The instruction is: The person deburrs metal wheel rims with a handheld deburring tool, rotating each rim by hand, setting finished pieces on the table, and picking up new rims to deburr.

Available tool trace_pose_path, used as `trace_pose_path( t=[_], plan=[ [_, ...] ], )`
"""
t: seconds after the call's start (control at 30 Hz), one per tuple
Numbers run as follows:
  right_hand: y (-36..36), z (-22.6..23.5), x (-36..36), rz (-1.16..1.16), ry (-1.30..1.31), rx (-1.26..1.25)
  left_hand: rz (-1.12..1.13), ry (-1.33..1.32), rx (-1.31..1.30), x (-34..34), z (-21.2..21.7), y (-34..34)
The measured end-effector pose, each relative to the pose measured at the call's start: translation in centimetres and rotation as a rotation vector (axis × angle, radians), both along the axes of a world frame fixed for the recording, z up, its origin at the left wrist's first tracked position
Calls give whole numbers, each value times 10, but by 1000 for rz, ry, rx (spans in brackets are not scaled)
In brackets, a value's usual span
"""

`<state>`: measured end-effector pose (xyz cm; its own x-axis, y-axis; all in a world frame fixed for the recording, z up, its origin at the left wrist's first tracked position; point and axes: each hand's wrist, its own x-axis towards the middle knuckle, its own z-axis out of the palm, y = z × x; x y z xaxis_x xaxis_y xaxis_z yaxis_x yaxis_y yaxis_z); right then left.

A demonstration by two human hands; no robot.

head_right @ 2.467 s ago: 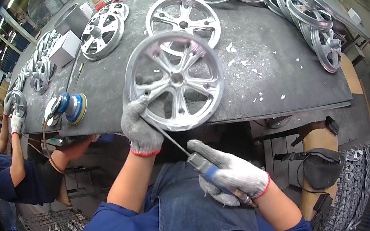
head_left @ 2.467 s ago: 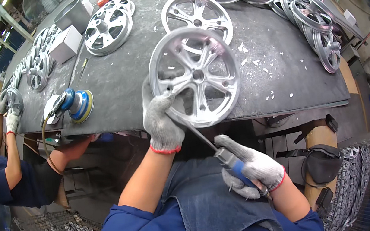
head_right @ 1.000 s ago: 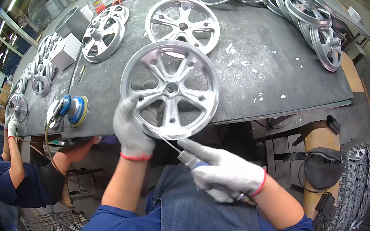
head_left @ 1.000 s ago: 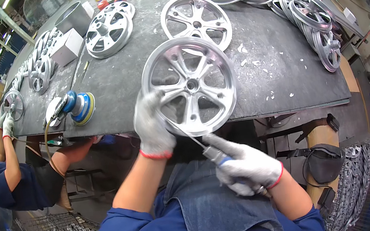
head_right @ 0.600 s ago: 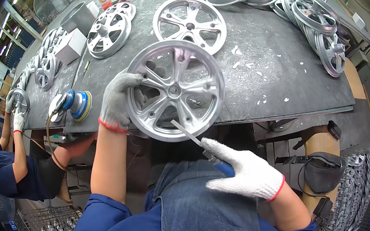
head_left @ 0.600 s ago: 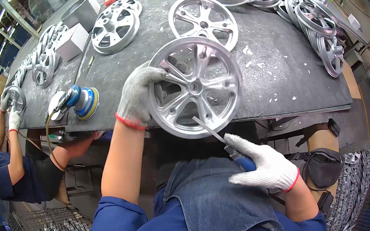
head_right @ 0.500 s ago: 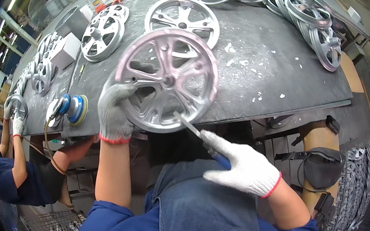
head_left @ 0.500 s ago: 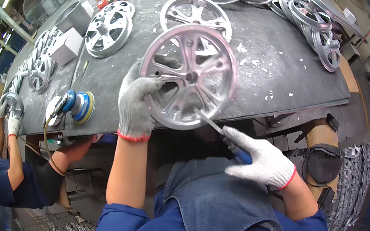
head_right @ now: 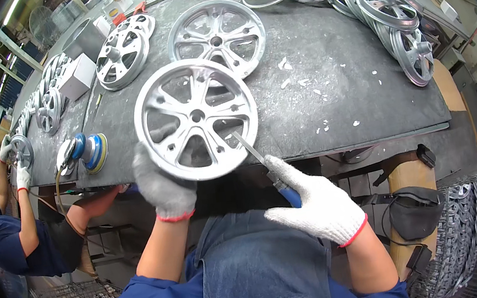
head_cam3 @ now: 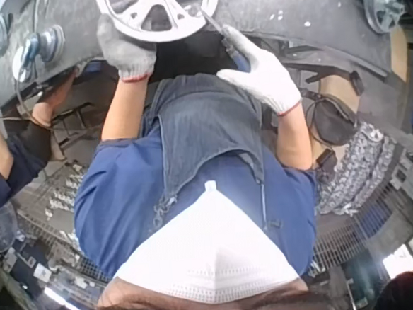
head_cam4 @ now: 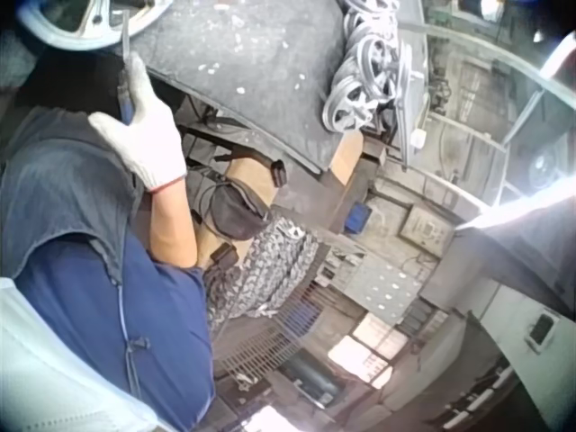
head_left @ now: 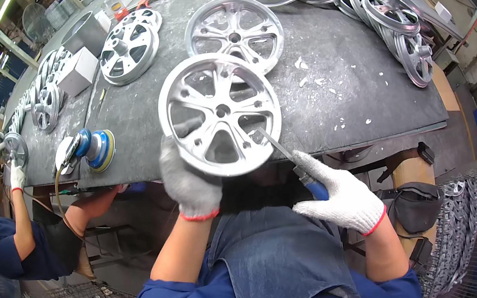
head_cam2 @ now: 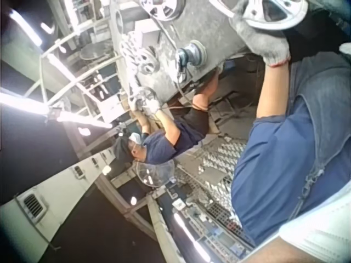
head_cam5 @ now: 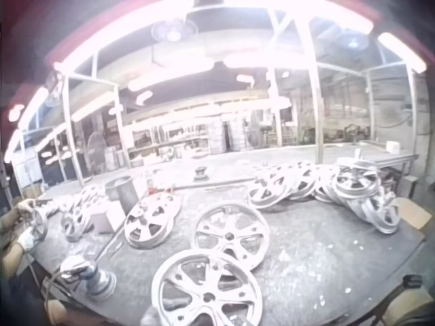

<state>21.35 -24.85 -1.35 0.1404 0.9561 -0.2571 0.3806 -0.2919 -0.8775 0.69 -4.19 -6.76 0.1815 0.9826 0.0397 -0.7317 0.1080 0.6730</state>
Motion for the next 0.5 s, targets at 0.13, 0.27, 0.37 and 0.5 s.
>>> trace_pose_path(
  t=[0.13,0.27,0.37,0.5],
  plan=[
    [-5,-3,-3,-10,-7,12,-189,145,-23,-32,45,26],
    [0,18,-15,14,-100,48,-299,413,-35,-75,4,109],
    [8,27,-19,24,-377,-244,-262,395,22,-45,53,46],
    [-12,-24,-20,-20,-302,11,-194,371,197,-24,88,-20]
  ],
)
